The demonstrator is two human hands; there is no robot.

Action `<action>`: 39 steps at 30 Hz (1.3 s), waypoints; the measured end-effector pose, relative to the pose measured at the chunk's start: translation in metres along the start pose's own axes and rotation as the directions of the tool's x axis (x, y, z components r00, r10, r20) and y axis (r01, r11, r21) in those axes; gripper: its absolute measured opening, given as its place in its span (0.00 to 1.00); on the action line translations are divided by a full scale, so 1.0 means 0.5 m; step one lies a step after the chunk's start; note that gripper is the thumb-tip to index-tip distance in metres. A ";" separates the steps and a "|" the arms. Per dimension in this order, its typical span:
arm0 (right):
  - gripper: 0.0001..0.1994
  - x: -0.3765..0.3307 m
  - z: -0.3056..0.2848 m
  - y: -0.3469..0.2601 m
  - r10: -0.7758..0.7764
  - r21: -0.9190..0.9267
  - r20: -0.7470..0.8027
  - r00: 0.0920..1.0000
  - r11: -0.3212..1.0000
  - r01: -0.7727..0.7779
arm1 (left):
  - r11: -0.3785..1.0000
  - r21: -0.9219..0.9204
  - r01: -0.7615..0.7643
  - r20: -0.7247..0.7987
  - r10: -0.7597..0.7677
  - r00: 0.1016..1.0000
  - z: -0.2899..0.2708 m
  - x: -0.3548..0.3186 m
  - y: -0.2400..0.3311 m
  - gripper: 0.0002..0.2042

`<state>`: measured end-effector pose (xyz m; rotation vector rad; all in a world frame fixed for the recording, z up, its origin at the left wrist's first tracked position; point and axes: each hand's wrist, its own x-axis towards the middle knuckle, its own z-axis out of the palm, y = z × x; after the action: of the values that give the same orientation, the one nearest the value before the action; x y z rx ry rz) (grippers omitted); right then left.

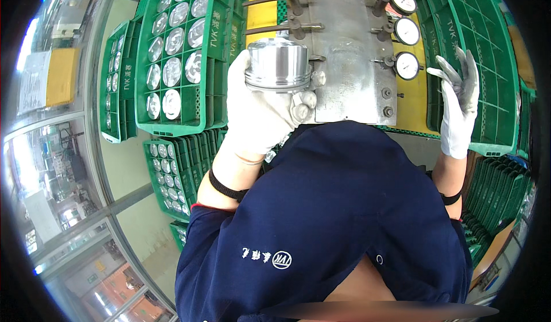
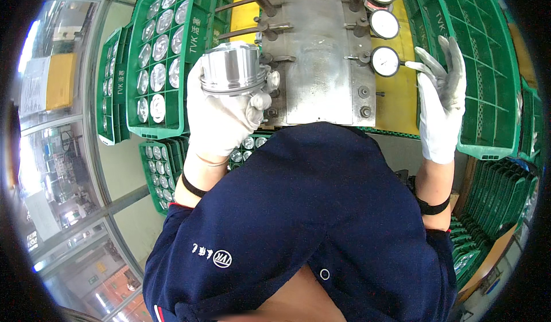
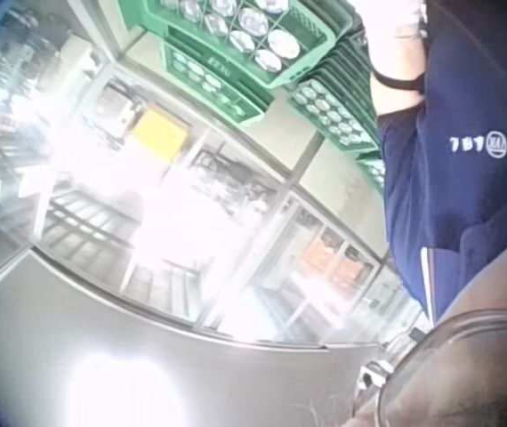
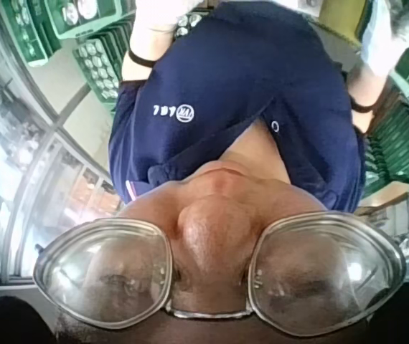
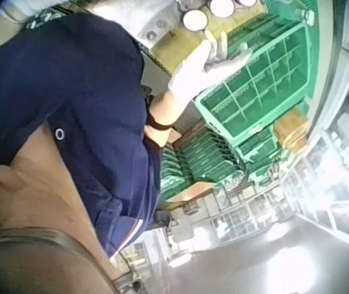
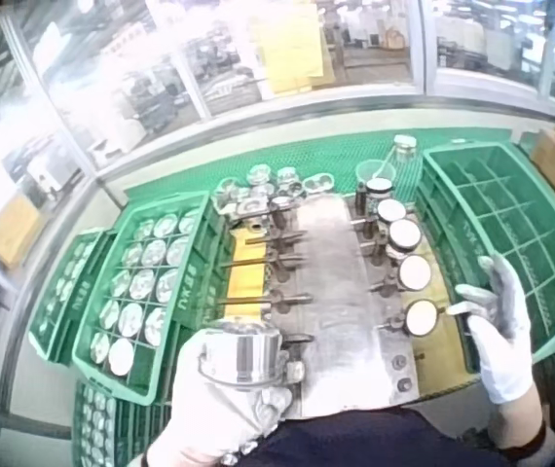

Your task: Testing and inspecting metal pistons using a measurement jig with dial indicators and organizing them into crates.

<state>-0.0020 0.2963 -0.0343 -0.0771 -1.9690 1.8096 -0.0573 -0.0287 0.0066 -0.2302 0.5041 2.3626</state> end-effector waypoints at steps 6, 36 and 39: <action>0.29 -0.020 -0.015 0.008 0.062 -0.037 0.083 0.995 0.998 -0.059 | 0.759 0.651 -0.020 -0.145 0.151 0.978 0.011 0.045 -0.025 0.27; 0.44 -0.059 0.112 0.051 0.600 0.038 0.629 0.494 0.611 -0.791 | -0.681 0.664 -0.308 0.543 0.156 0.825 -0.086 0.211 -0.072 0.41; 0.44 -0.061 0.115 0.053 0.607 0.035 0.618 0.500 0.614 -0.789 | -0.690 0.652 -0.314 0.562 0.162 0.811 -0.090 0.209 -0.074 0.41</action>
<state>-0.0030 0.2361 -0.0701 -0.3539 -2.1529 2.9838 -0.1088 0.0408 -0.0764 1.1980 2.8629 0.9724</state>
